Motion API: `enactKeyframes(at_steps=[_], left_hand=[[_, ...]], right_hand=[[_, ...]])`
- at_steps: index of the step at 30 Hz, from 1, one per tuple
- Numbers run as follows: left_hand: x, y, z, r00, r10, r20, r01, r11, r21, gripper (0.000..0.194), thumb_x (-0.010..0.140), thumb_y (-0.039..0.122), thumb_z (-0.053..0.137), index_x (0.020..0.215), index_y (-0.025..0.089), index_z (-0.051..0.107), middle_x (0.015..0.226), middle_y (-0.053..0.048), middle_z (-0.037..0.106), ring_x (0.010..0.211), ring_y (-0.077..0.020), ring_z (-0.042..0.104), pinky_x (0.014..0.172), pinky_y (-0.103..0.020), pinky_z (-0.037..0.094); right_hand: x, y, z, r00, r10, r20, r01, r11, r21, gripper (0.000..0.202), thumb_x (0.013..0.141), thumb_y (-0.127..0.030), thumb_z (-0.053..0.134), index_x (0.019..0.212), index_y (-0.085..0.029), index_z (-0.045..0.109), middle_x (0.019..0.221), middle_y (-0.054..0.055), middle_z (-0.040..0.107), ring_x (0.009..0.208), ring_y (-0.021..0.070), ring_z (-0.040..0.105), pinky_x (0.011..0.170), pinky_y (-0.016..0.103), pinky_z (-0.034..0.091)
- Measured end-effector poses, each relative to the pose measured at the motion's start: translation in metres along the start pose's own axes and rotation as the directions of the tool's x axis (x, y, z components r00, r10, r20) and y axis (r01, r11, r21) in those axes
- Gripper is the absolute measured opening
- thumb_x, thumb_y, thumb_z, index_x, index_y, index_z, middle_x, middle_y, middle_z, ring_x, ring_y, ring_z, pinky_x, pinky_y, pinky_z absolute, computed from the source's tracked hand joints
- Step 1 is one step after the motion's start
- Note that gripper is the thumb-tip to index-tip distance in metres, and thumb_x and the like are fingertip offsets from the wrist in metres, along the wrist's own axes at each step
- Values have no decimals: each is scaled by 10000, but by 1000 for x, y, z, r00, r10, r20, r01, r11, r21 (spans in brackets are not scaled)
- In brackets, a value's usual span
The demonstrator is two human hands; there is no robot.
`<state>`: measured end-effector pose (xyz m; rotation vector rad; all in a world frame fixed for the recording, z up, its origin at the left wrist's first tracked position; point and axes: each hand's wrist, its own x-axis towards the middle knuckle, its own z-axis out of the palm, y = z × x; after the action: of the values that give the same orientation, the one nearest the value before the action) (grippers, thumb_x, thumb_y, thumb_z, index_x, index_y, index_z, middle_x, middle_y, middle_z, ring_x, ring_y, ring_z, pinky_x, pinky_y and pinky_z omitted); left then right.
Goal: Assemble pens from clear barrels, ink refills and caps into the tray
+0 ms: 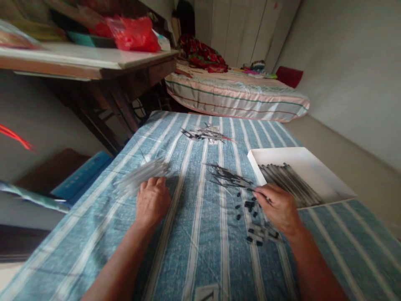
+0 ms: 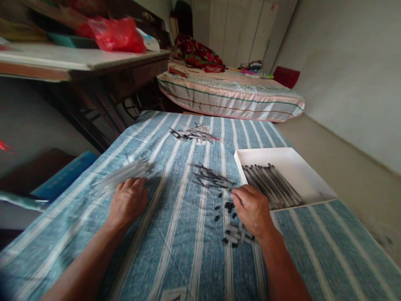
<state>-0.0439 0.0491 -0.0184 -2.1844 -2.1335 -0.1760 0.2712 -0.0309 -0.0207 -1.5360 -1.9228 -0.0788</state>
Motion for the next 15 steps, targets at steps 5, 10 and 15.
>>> enactKeyframes(at_steps=[5,10,15], left_hand=[[3,-4,1,998,-26,48,27,1000,-15,327,835,180,398,1010,94,661,959,-190,626,923,-320,575,754,-395,464],[1,-2,-1,995,-16,99,17,1000,-13,315,822,173,391,902,167,696,908,-143,652,903,-315,603,719,-370,478],[-6,8,-7,992,66,104,-64,998,-23,276,807,169,415,912,167,670,921,-123,661,897,-287,612,741,-348,475]], right_hand=[[0,-5,2,908,107,406,-64,991,-119,186,846,-226,531,785,-222,707,741,15,718,690,151,656,624,221,412],[4,-12,-1,798,242,552,-96,955,-279,161,830,-261,563,832,-237,722,789,26,742,742,182,679,612,232,386],[5,-14,-4,775,261,576,-132,958,-256,166,815,-262,562,805,-228,724,739,20,732,712,173,670,595,225,368]])
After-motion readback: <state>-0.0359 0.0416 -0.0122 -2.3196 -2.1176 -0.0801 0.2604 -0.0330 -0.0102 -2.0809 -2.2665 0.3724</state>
